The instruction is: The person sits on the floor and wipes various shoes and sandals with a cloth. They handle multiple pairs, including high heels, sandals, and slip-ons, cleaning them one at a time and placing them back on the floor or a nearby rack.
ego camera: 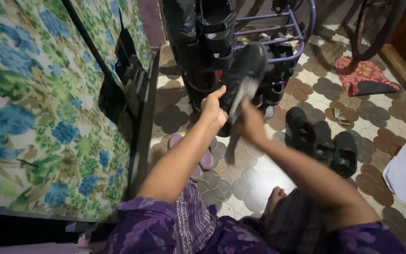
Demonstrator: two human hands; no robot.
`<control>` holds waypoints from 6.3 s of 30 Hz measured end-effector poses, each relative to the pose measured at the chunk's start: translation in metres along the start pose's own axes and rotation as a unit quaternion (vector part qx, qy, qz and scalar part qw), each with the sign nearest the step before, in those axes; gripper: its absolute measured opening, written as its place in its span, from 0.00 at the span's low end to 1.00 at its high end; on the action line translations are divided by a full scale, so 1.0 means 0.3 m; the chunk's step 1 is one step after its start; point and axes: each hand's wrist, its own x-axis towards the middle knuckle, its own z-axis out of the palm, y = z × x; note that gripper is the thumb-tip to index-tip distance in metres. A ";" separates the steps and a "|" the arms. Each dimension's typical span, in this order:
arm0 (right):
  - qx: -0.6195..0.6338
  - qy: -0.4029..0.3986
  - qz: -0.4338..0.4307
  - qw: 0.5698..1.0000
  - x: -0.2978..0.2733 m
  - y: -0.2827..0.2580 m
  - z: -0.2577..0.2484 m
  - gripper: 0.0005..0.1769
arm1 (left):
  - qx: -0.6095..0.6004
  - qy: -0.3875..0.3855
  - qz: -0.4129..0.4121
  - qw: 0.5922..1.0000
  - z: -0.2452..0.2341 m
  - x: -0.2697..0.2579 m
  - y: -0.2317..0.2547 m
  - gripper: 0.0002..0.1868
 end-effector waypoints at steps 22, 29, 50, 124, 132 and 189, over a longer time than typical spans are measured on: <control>-0.263 0.249 -0.070 0.930 0.149 -0.019 -0.422 0.11 | 0.263 -0.212 0.179 0.924 0.011 -0.143 -0.057 0.32; -0.302 0.204 -0.173 0.915 0.125 0.029 -0.416 0.16 | 0.439 -0.178 0.281 0.835 -0.002 -0.173 -0.065 0.30; -0.166 0.078 -0.431 0.883 0.127 -0.385 -0.449 0.20 | 0.710 -0.276 0.628 0.162 0.033 -0.330 -0.076 0.18; -0.317 -0.422 0.251 0.812 -0.088 0.741 -0.432 0.18 | 0.669 0.302 0.044 0.678 -0.698 0.405 -0.639 0.51; -0.299 -0.335 0.356 0.820 -0.335 1.065 -0.331 0.19 | 0.293 0.285 -0.092 0.908 -0.824 0.459 -0.804 0.30; -0.038 -0.459 0.220 0.860 -0.489 0.715 -0.326 0.43 | 0.131 0.159 -0.288 0.935 -0.797 0.542 -1.327 0.41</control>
